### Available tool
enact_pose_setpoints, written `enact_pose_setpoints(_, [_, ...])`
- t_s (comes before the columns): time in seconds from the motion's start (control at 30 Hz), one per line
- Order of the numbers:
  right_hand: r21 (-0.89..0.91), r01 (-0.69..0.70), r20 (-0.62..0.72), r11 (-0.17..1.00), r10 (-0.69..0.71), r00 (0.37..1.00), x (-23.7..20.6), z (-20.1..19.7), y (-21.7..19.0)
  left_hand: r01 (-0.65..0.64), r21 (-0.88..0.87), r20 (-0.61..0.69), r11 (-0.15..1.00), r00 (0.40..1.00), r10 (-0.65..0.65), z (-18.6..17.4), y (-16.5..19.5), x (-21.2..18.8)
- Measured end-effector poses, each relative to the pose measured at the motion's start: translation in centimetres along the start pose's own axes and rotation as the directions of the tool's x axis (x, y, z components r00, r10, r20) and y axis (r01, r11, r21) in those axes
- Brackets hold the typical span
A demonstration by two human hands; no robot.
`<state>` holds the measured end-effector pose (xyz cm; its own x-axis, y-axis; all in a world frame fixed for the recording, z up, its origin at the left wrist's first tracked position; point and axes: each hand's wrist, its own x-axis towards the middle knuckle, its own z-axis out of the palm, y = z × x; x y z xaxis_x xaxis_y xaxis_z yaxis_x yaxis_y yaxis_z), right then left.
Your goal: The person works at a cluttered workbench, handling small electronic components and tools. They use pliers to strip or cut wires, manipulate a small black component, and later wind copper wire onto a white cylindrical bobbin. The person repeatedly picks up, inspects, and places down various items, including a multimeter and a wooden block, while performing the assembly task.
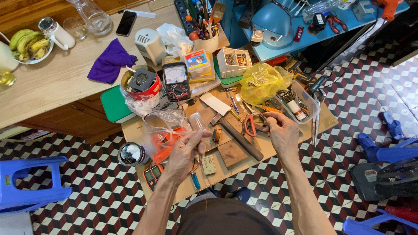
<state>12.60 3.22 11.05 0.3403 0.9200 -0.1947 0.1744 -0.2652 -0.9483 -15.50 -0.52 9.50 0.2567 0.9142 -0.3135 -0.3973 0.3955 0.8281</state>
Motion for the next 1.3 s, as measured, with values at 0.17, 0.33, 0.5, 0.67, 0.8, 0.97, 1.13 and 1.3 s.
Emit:
enact_pose_setpoints(0.17, [-0.034, 0.01, 0.009, 0.999, -0.01, 1.0, -0.6, -0.2, 0.0, 0.011, 0.014, -0.102, 1.0, 0.995, -0.01, 0.1, 0.1, 0.8])
enact_pose_setpoints(0.33, [-0.382, 0.292, 0.067, 0.877, -0.288, 0.955, -1.8, 0.5, -0.3, -0.112, 0.117, -0.083, 0.987, 0.989, 0.122, 3.8, -0.4, 4.0])
enact_pose_setpoints(0.5, [-0.098, 0.07, 0.142, 0.993, -0.056, 0.988, -2.2, 1.9, 0.5, -0.044, 0.049, 0.104, 0.998, 0.994, 0.039, 6.8, 0.9, 5.3])
enact_pose_setpoints(0.67, [-0.221, 0.336, 0.143, 0.916, -0.31, 0.94, -1.8, 3.1, 1.8, 0.002, 0.232, 0.249, 0.973, 0.967, -0.061, 8.9, -0.4, 4.2])
enact_pose_setpoints(0.8, [-0.469, 0.193, 0.085, 0.862, -0.174, 0.981, -2.6, 2.9, 0.4, 0.032, -0.07, 0.104, 0.997, 0.994, -0.025, 9.2, -1.6, 5.8])
enact_pose_setpoints(0.97, [-0.376, 0.393, -0.023, 0.839, -0.433, 0.901, -6.9, 1.6, -3.1, 0.025, -0.02, -0.016, 0.999, 1.0, -0.026, 8.4, -1.7, 7.6])
enact_pose_setpoints(1.13, [-0.3, 0.524, 0.172, 0.797, -0.496, 0.851, -7.2, 2.3, -5.0, -0.081, 0.164, -0.015, 0.983, 0.996, 0.084, 9.4, -2.3, 6.9])
enact_pose_setpoints(1.3, [-0.382, 0.497, 0.209, 0.78, -0.451, 0.868, -5.8, 2.5, -4.6, -0.098, 0.186, -0.045, 0.978, 0.993, 0.108, 9.5, -1.9, 6.9])
